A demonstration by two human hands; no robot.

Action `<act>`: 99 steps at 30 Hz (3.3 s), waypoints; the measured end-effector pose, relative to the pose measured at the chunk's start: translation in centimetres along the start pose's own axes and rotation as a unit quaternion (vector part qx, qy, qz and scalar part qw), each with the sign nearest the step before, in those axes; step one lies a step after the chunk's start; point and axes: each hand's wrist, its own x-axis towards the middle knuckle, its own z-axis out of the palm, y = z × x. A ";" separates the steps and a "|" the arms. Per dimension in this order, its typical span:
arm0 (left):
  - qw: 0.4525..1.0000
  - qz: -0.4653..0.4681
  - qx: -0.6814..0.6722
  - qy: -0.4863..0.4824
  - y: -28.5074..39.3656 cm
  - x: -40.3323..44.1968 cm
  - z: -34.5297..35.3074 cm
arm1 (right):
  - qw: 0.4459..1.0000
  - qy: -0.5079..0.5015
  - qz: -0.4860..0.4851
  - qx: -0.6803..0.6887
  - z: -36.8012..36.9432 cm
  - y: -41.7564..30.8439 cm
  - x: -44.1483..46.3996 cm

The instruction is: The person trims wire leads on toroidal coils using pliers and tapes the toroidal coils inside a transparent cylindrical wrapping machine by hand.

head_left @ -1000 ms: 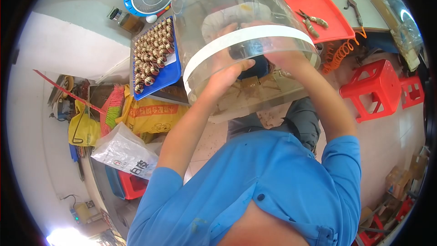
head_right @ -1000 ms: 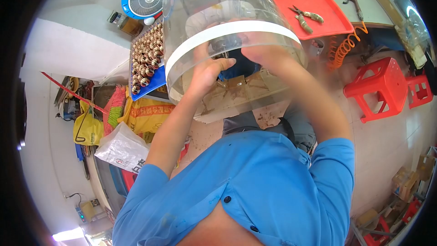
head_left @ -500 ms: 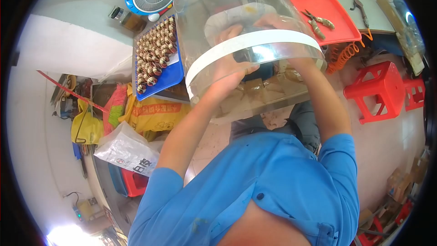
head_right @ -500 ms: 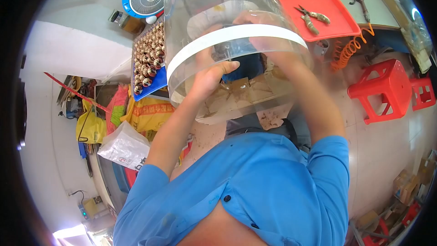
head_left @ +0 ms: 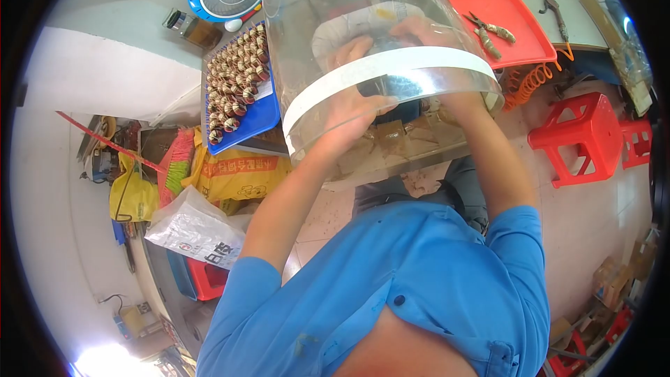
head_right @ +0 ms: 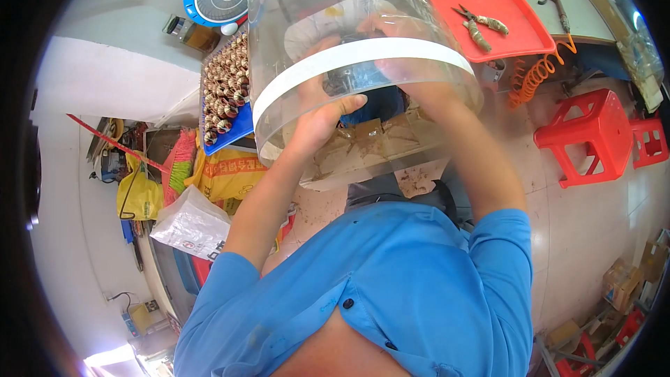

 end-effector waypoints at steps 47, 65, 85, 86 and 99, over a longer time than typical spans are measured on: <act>0.999 -0.027 -0.041 -0.005 -0.2 -0.1 0.3 | 0.965 -0.034 0.143 0.219 1.7 2.3 -3.9; 0.991 -0.057 -0.117 0.017 0.8 -0.2 0.6 | 0.981 -0.142 0.101 0.083 -0.9 1.1 -1.4; 0.999 -0.017 -0.038 0.004 -0.4 -0.1 0.4 | 0.994 -0.092 -0.050 -0.007 -0.6 2.3 -1.9; 0.999 -0.017 -0.043 0.004 -0.5 -0.1 0.4 | 0.994 -0.103 -0.028 -0.002 -0.9 1.6 -2.1; 0.999 -0.011 -0.036 -0.002 -0.1 -0.1 0.2 | 0.996 -0.085 -0.026 -0.024 0.1 -0.7 -4.5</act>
